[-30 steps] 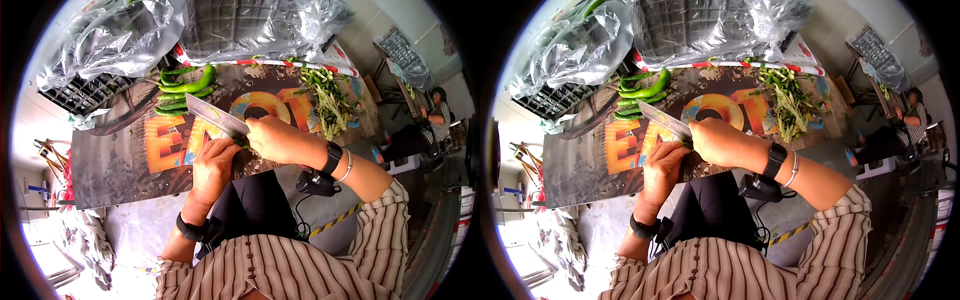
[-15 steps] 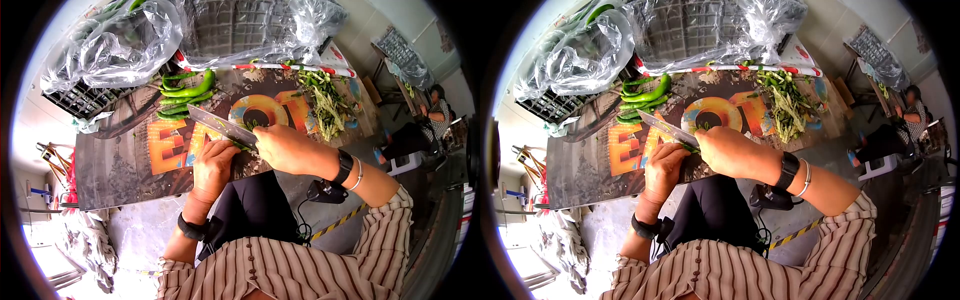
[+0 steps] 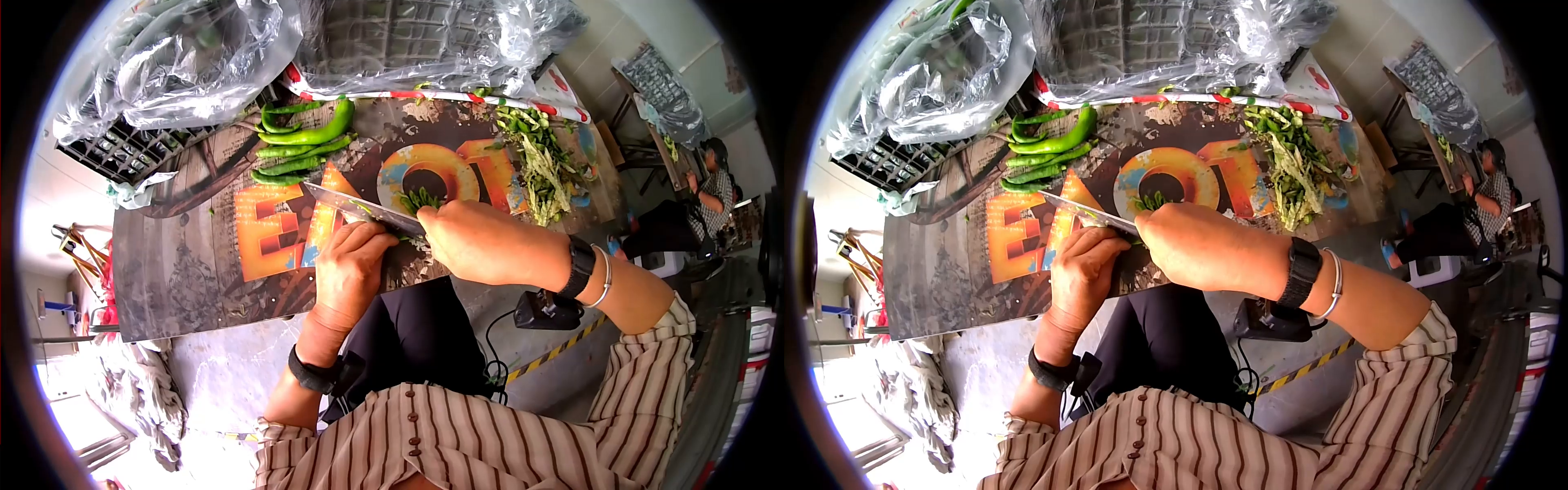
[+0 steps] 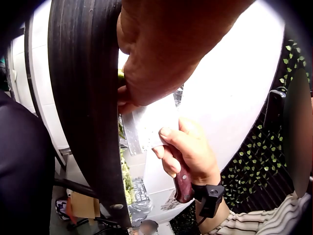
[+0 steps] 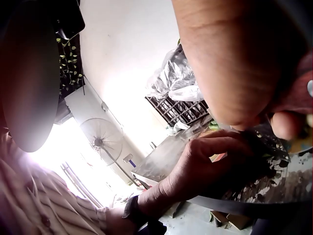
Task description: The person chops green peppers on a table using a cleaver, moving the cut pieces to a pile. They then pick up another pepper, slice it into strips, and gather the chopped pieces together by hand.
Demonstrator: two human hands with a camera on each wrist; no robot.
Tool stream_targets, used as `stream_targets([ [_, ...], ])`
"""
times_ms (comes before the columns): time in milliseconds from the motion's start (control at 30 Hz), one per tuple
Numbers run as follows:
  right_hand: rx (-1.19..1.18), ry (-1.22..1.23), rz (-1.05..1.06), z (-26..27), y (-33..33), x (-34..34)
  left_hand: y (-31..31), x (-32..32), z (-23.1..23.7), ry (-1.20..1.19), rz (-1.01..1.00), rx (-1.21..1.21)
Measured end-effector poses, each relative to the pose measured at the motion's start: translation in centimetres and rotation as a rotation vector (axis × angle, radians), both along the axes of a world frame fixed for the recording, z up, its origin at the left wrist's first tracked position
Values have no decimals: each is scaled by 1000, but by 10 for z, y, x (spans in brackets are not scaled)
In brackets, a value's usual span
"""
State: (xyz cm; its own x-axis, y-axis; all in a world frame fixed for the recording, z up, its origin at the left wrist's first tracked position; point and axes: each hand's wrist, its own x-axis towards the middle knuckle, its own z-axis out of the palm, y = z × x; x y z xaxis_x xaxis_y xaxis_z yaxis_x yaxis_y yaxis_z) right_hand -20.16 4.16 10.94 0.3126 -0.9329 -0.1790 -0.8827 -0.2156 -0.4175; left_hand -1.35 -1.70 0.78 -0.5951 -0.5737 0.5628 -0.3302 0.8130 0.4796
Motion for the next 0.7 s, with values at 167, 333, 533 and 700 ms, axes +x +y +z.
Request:
stream_targets([
  [167, -13, -72, 40, -8, -8, 0, -1, 0, 1, 16, -11, 6],
  [333, -54, -111, 12, -16, -9, 3, -1, -2, 1, 46, -16, -11],
  [533, -141, -63, 16, -33, -13, 4, 0, -2, 0, 38, -10, -10],
  [700, -252, -125, -38, -51, -26, 3, 3, -2, -3, 20, -9, -50],
])
